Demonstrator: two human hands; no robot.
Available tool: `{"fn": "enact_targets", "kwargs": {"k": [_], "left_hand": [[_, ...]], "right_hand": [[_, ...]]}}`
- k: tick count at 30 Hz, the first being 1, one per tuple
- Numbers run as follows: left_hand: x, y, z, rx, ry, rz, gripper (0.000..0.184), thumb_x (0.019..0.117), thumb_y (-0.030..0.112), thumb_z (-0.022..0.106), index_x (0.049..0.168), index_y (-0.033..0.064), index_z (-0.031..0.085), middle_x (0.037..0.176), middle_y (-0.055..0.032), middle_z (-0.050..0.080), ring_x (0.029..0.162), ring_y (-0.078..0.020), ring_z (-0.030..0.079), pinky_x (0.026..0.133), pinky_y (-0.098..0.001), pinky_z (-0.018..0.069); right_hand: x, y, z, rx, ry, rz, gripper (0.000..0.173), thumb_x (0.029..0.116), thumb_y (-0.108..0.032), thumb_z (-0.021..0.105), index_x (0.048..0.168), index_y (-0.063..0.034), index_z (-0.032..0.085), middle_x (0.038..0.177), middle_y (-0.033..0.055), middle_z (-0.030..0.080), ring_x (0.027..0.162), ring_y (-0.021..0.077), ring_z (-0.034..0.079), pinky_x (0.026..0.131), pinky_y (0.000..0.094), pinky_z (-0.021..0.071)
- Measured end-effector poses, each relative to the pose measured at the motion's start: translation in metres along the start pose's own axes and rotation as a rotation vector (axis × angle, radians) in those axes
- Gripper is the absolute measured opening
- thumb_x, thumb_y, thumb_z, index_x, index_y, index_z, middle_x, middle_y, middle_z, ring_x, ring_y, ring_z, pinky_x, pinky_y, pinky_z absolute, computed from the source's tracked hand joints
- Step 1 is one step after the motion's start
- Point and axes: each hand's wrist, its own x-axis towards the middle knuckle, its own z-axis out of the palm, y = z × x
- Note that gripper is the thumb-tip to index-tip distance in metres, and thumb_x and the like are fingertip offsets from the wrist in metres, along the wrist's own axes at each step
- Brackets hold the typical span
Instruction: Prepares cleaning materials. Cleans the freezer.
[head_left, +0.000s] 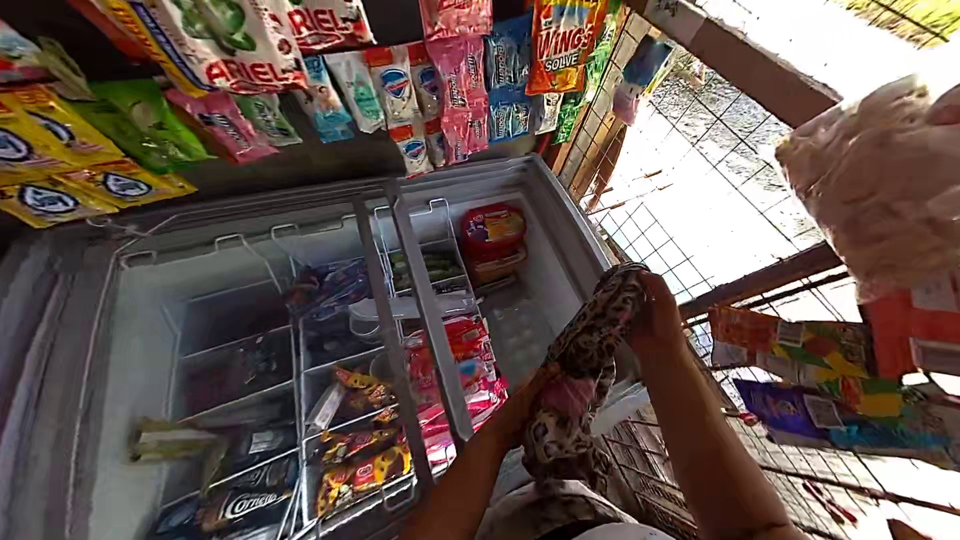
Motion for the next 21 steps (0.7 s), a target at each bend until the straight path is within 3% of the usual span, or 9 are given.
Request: {"fn": "enact_targets", "kwargs": {"k": [1,4,7,9,10,12,14,17,21], "left_hand": [[0.021,-0.012,-0.011,-0.079,-0.033,0.019,0.045,0.1105,0.037,0.035,0.136,0.0038,0.052,0.109,-0.0015,0.071,0.099,-0.0065,0.069,0.089,-0.0279,0.0577],[0.044,0.007,0.003,-0.125,0.238,-0.099,0.046,0.1124,0.038,0.024,0.126,0.0113,0.059,0.101,0.0003,0.07,0.093,-0.0068,0.068,0.084,-0.0285,0.0582],[0.042,0.01,-0.005,0.002,0.37,-0.033,0.038,0.1116,0.018,0.024,0.125,0.003,0.056,0.1,-0.0014,0.069,0.09,-0.0021,0.066,0.081,-0.0213,0.056],[0.048,0.007,-0.02,0.265,0.503,-0.145,0.03,0.1076,0.001,0.035,0.132,-0.0101,0.049,0.111,-0.0112,0.062,0.098,-0.0066,0.059,0.089,-0.0243,0.0508],[0.057,0.012,-0.026,0.263,0.563,-0.202,0.033,0.1083,0.001,0.035,0.137,-0.0104,0.047,0.116,-0.0132,0.062,0.102,-0.0089,0.06,0.092,-0.0266,0.0504],[0.085,0.028,-0.03,0.009,0.692,-0.163,0.029,0.111,0.007,0.026,0.129,-0.0015,0.047,0.105,-0.0071,0.057,0.091,-0.008,0.056,0.081,-0.0258,0.0502],[0.112,0.041,-0.043,-0.177,0.744,-0.025,0.029,0.111,0.007,0.024,0.124,-0.0003,0.05,0.097,-0.0066,0.058,0.086,-0.0093,0.057,0.078,-0.0269,0.052],[0.156,0.065,-0.068,-0.435,0.805,0.113,0.043,0.1129,0.026,0.011,0.102,0.0132,0.051,0.074,0.0021,0.058,0.066,-0.0064,0.058,0.061,-0.0256,0.0525],[0.204,0.091,-0.113,-0.457,0.839,0.166,0.048,0.1127,0.032,0.009,0.105,0.0104,0.051,0.075,-0.0005,0.058,0.066,-0.0096,0.058,0.06,-0.0287,0.0524]], "right_hand": [[0.021,0.005,-0.005,0.038,0.008,0.048,0.036,0.1083,-0.031,0.027,0.103,-0.0116,0.058,0.082,0.0017,0.069,0.073,0.0114,0.069,0.066,0.031,0.0608],[0.074,0.027,-0.001,0.019,0.101,0.14,0.036,0.1112,-0.032,0.031,0.101,-0.0086,0.057,0.074,0.0028,0.066,0.064,0.0114,0.066,0.06,0.0305,0.0584],[0.118,0.061,0.015,-0.263,0.135,0.074,0.025,0.1082,-0.019,0.049,0.108,0.0009,0.063,0.076,0.0064,0.066,0.063,0.0113,0.065,0.059,0.0293,0.0574],[0.142,0.081,0.028,-0.586,-0.022,-0.06,0.023,0.101,-0.007,0.059,0.119,0.0077,0.062,0.104,0.0155,0.069,0.092,0.0172,0.068,0.084,0.0346,0.0575],[0.156,0.09,0.037,-0.743,-0.112,-0.13,0.027,0.0981,-0.004,0.061,0.122,0.0093,0.063,0.119,0.0205,0.065,0.108,0.0232,0.065,0.095,0.0387,0.0536],[0.184,0.104,0.062,-1.009,-0.243,-0.238,0.034,0.0965,-0.004,0.061,0.129,0.0065,0.064,0.14,0.0258,0.056,0.13,0.0361,0.054,0.109,0.0477,0.0454],[0.216,0.125,0.086,-1.197,-0.338,-0.337,0.036,0.0972,-0.006,0.061,0.132,0.0035,0.064,0.146,0.0266,0.051,0.136,0.0446,0.047,0.112,0.0563,0.0401],[0.268,0.16,0.114,-1.503,-0.512,-0.419,0.041,0.097,-0.005,0.061,0.138,-0.002,0.061,0.152,0.0211,0.047,0.137,0.0466,0.044,0.108,0.0614,0.0423],[0.327,0.193,0.141,-1.693,-0.682,-0.483,0.045,0.1,-0.004,0.055,0.145,-0.0013,0.054,0.153,0.0244,0.046,0.137,0.047,0.046,0.107,0.0602,0.0427]]}}
